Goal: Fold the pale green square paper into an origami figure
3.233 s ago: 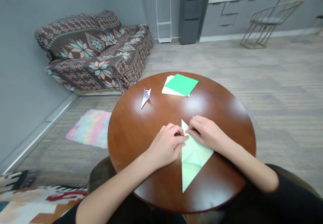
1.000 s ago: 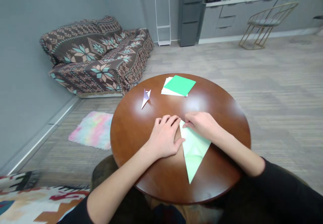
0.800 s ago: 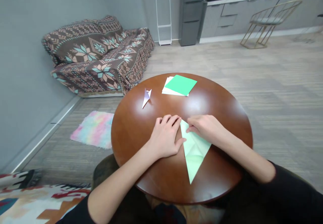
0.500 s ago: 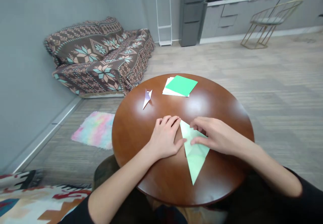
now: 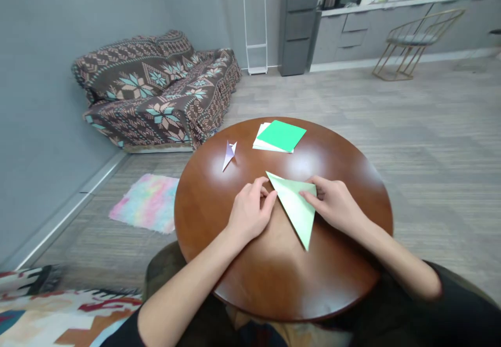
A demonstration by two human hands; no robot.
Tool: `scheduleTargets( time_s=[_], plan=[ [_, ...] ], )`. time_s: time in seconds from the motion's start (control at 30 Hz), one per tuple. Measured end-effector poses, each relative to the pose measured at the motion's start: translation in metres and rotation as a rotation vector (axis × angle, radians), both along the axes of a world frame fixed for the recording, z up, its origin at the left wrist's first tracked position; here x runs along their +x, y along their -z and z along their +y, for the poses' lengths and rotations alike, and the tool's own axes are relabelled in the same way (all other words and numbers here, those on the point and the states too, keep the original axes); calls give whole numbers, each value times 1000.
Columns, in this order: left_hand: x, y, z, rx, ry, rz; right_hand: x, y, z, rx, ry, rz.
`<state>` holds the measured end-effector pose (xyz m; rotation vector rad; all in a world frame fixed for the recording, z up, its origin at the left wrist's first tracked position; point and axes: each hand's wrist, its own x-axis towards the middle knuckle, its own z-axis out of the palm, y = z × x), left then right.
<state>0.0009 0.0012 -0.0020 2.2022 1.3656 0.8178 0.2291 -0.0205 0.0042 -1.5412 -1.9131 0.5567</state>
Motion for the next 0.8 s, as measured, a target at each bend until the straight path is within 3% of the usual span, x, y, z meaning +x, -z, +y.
scheduleTargets(
  time_s=[0.13, 0.23, 0.3, 0.43, 0.53, 0.63, 0.8],
  plan=[
    [6, 0, -1, -314, 165, -384, -16, -2, -2, -89, 106, 388],
    [8, 2, 0, -474, 158, -623, -21, 0, -2, -221, 107, 632],
    [6, 2, 1, -526, 170, -706, -21, 3, 0, -287, 77, 732],
    [1, -2, 4, -535, 341, -765, -16, 10, 5, -336, -37, 809],
    [2, 0, 9, -463, 282, -812, -16, 11, 5, -357, -112, 853],
    [3, 4, 13, -533, 285, -864, -16, 11, 4, -400, -157, 855],
    [2, 7, 12, -556, 146, -850, -14, 9, 3, -355, 11, 783]
  ],
)
